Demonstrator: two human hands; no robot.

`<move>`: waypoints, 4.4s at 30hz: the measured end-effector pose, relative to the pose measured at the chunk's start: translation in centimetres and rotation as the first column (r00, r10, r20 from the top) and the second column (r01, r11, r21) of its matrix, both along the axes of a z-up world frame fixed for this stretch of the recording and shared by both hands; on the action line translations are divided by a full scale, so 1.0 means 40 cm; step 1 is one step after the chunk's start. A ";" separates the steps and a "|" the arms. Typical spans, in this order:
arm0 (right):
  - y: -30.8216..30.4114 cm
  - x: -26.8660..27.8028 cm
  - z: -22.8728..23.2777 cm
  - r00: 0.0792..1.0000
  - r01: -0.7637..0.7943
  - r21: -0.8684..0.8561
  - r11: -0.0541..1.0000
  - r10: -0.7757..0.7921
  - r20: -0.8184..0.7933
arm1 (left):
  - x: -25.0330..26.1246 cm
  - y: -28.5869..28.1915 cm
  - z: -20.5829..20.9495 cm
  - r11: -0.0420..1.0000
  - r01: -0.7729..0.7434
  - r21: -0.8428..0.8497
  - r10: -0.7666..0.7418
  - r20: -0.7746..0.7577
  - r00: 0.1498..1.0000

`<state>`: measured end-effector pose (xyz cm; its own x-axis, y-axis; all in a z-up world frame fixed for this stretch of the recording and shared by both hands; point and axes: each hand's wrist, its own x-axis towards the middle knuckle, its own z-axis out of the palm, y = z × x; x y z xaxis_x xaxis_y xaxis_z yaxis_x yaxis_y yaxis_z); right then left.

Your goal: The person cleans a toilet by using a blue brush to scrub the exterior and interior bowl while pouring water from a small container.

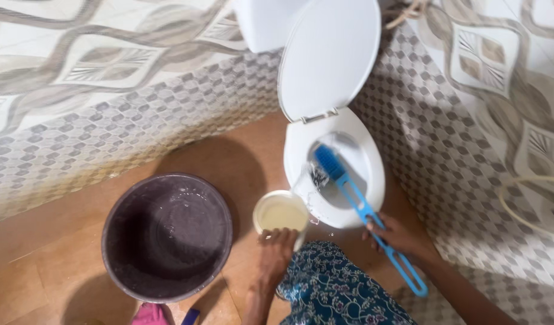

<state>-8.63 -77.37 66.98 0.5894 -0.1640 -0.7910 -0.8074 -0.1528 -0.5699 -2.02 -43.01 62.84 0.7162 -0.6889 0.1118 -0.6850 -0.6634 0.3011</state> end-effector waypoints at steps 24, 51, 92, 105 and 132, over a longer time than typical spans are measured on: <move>-0.241 -0.267 -0.052 0.955 0.296 0.079 0.952 -0.298 0.016 | -0.181 -0.264 -0.073 0.953 0.296 0.068 -0.279 -0.191 0.941; -0.440 -0.006 -0.377 0.713 0.701 0.545 0.460 -0.437 -0.549 | -0.190 -0.263 -0.014 0.994 -0.068 0.091 0.088 -0.234 0.968; -0.186 0.175 -0.510 0.701 -0.707 -0.107 0.699 0.675 -0.230 | -0.150 -0.153 0.035 0.937 -0.337 0.092 0.349 -0.294 0.890; -0.258 0.325 -0.504 0.853 0.522 0.495 0.695 -0.438 -0.285 | 0.083 -0.406 -0.081 0.967 0.106 0.233 -0.052 -0.226 0.973; -0.245 0.253 -0.373 0.950 0.308 0.337 0.890 -0.305 -0.065 | 0.108 -0.443 -0.085 0.953 0.144 0.266 -0.088 -0.214 0.973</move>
